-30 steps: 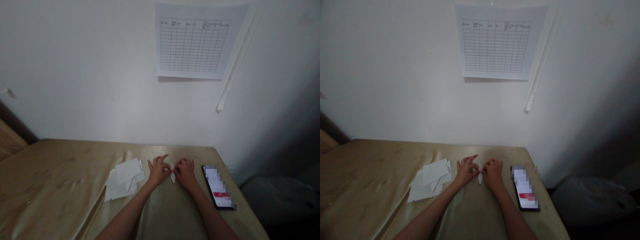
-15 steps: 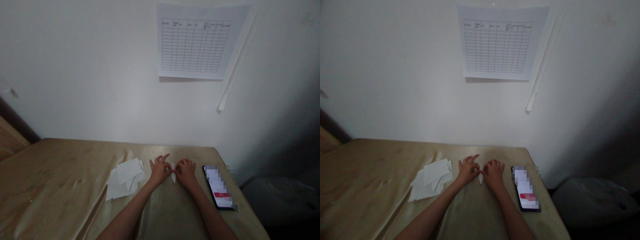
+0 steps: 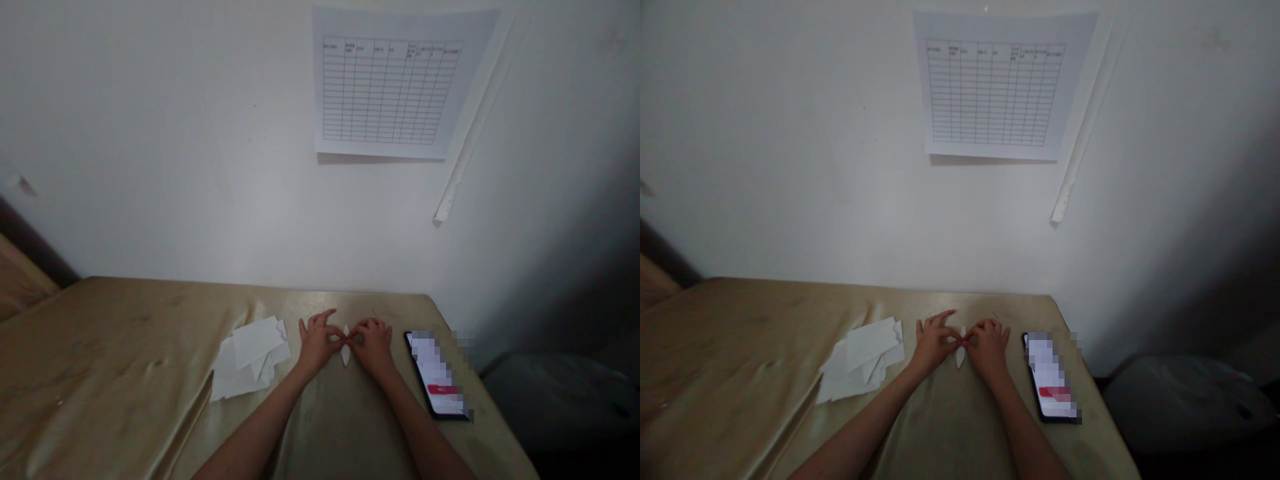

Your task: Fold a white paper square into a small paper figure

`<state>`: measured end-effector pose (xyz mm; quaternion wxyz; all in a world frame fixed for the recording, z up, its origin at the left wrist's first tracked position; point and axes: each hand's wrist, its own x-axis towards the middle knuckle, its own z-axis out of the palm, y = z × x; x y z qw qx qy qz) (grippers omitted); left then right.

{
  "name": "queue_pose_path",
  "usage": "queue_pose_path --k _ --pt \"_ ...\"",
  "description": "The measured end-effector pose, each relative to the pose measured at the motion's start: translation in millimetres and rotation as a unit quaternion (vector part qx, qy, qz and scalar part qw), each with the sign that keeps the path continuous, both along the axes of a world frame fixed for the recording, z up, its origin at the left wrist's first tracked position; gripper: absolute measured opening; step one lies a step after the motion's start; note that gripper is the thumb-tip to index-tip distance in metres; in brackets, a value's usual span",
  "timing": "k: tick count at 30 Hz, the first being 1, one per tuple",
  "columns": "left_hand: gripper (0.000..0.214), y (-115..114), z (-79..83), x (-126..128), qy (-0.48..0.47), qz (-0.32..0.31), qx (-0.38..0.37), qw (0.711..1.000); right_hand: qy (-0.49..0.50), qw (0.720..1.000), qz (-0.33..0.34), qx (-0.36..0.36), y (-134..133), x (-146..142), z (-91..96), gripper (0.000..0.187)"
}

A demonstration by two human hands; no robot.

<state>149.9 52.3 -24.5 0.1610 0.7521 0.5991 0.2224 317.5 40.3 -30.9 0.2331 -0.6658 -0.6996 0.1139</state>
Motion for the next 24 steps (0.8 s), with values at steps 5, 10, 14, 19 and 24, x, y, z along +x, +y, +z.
queue_pose_path --k 5,10,14,19,24 --pt "0.015 3.6 2.2 -3.3 0.024 -0.003 -0.019 1.0 0.006 1.0 -0.021 0.007 -0.9 2.1 2.0 0.009" --pt "0.02 4.3 0.4 -5.0 0.04 -0.012 -0.013 0.999 0.015 0.999 -0.03 0.013 -2.1 3.4 0.9 0.014" --pt "0.029 4.8 1.4 -6.2 0.058 -0.009 -0.014 0.998 0.02 0.999 -0.025 0.016 -3.1 3.5 0.7 0.014" --pt "0.033 4.3 5.8 -7.7 0.073 -0.011 -0.014 0.997 0.021 0.999 -0.025 0.002 -3.7 3.2 1.6 0.017" --pt "0.036 2.5 8.6 -7.3 0.079 -0.011 -0.013 0.997 0.009 1.0 -0.029 -0.007 -4.7 3.1 2.3 0.018"
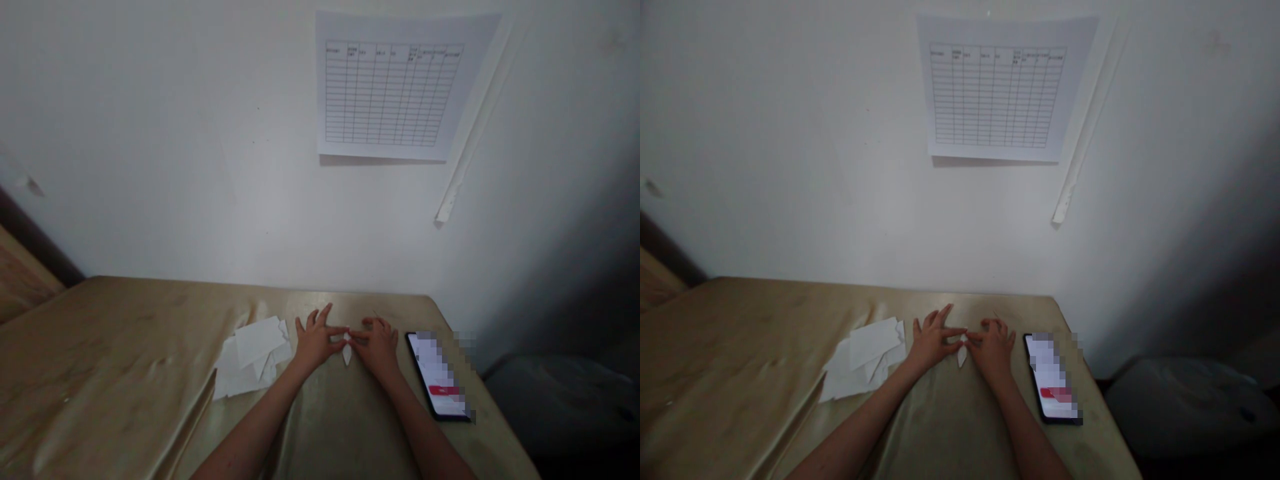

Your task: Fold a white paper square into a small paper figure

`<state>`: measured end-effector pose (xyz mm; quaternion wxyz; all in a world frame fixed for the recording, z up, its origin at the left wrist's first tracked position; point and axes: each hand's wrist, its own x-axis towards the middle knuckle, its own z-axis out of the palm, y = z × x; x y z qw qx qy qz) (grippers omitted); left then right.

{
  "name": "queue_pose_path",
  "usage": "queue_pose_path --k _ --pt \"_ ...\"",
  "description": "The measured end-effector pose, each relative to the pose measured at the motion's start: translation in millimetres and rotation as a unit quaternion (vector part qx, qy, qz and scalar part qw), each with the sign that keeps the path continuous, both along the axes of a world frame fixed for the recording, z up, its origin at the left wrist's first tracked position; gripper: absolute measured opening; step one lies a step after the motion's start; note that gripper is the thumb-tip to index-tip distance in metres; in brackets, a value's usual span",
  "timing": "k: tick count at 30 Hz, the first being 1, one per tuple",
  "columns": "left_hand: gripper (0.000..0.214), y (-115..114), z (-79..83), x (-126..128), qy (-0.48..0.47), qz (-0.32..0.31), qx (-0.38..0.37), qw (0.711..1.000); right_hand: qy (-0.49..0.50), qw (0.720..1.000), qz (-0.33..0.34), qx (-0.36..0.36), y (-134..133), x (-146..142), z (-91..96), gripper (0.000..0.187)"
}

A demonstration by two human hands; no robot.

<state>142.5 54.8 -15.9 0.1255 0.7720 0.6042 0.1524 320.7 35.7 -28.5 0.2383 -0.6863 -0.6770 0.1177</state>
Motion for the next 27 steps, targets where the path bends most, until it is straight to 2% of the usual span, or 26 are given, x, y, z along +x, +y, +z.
queue_pose_path --k 11,21,27 --pt "0.044 0.3 -6.4 1.9 0.004 0.005 0.011 1.0 -0.043 0.999 0.008 -0.027 1.6 -0.4 -3.9 0.027" --pt "0.054 1.2 -14.6 2.2 0.027 0.009 0.026 0.999 -0.082 0.996 0.012 -0.022 1.0 -5.2 -7.6 0.04" --pt "0.057 0.6 -12.0 -0.4 0.019 -0.016 0.034 0.999 -0.06 0.998 -0.011 0.008 4.4 0.0 -11.9 0.037"
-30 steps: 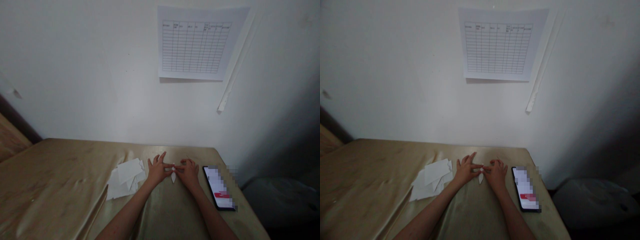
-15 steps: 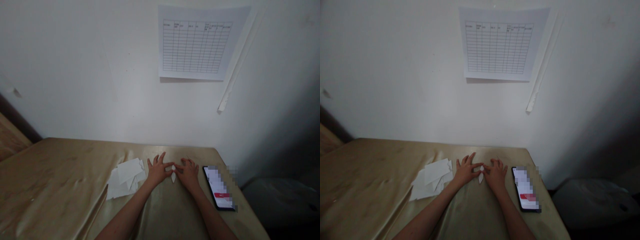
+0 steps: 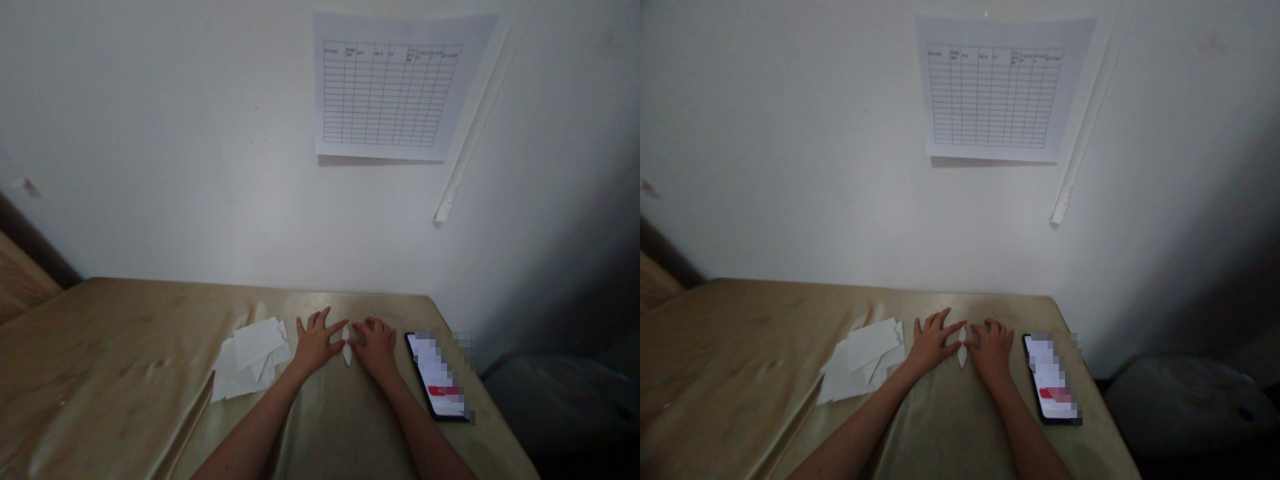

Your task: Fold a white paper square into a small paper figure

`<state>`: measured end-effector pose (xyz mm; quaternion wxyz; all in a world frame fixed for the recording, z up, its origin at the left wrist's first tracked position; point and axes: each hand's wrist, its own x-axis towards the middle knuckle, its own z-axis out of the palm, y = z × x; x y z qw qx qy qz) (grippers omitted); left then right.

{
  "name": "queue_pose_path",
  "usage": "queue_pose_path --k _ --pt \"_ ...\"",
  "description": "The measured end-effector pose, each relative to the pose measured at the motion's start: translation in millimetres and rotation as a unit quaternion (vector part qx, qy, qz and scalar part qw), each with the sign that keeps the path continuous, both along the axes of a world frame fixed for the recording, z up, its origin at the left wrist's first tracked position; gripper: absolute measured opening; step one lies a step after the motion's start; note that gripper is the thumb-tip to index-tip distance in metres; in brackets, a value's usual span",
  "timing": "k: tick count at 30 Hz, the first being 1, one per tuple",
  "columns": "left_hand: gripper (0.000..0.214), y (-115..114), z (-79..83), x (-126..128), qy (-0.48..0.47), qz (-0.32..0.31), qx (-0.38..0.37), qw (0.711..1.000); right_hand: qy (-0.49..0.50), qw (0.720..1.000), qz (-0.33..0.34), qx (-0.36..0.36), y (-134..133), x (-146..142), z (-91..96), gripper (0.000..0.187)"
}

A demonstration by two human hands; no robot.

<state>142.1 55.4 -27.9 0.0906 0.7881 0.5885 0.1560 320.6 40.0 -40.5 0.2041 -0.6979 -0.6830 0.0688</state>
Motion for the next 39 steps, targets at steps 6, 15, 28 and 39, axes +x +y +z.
queue_pose_path --k 6,15,28,39 --pt "0.063 0.0 4.2 -0.5 -0.012 -0.013 0.004 1.0 0.033 0.999 -0.002 0.03 0.7 0.4 -1.6 0.028" --pt "0.028 3.1 4.3 -4.4 -0.039 -0.031 -0.008 0.999 0.052 0.997 0.007 0.055 1.5 0.8 -4.4 0.02" --pt "0.025 11.6 -3.9 -10.4 -0.103 -0.013 0.006 0.995 0.101 0.987 0.089 0.092 6.4 7.9 -11.4 0.012" --pt "0.01 8.0 3.8 -7.4 -0.142 -0.008 0.092 0.986 0.127 0.971 0.142 0.146 6.4 5.1 -4.0 0.005"
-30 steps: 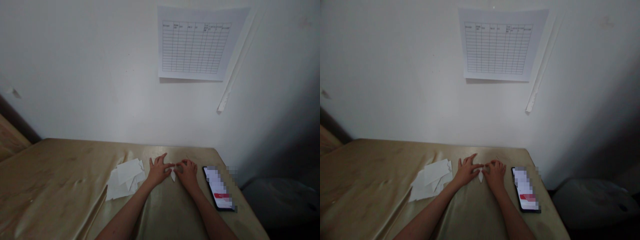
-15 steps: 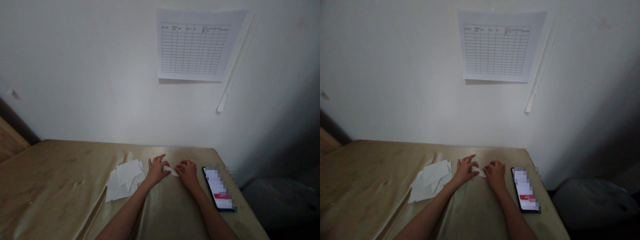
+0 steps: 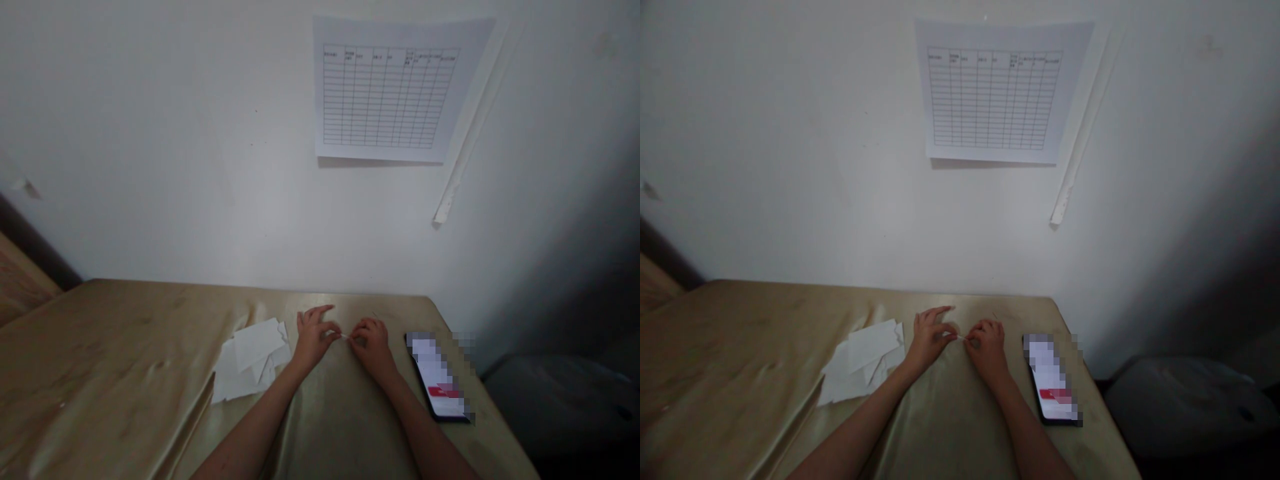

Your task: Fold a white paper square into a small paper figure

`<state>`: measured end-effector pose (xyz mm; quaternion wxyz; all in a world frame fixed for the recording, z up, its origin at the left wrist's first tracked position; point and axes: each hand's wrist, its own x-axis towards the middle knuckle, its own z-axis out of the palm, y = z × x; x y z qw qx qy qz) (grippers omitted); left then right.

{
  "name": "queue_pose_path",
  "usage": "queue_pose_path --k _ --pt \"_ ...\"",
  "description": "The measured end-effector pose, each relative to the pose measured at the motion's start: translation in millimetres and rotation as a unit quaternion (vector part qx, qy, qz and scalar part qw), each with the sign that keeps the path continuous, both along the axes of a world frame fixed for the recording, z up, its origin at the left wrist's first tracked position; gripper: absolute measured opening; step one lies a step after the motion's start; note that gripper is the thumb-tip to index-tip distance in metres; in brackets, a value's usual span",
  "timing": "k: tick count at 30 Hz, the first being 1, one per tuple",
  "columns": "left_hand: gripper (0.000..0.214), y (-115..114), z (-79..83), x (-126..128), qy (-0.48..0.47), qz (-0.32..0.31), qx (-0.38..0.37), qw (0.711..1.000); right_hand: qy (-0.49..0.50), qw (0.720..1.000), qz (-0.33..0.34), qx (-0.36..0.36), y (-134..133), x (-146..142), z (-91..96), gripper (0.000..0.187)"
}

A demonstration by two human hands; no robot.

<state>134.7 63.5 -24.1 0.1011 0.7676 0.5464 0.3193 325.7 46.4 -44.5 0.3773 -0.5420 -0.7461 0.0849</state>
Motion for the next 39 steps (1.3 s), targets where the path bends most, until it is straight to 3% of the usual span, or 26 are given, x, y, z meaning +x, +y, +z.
queue_pose_path --k 12,19,27,32,39 --pt "0.018 2.2 -6.8 -1.2 -0.009 0.036 0.033 0.999 -0.132 0.979 -0.076 0.133 -7.2 -2.7 11.8 0.012" --pt "0.016 0.0 -4.3 -0.2 -0.006 0.041 0.019 0.999 -0.187 0.958 -0.159 0.146 -9.6 -0.8 16.7 0.01" --pt "0.02 -2.0 -2.4 1.0 0.029 0.033 -0.018 0.999 -0.182 0.978 -0.036 0.098 -12.9 -2.5 20.7 0.014" --pt "0.024 -3.0 -1.7 1.2 0.028 0.033 -0.03 0.999 -0.165 0.984 0.001 0.062 -15.9 -3.1 22.1 0.013" --pt "0.012 -2.7 -6.2 2.0 0.034 0.024 -0.036 0.998 -0.115 0.992 0.042 0.018 -15.9 -3.1 19.5 0.013"
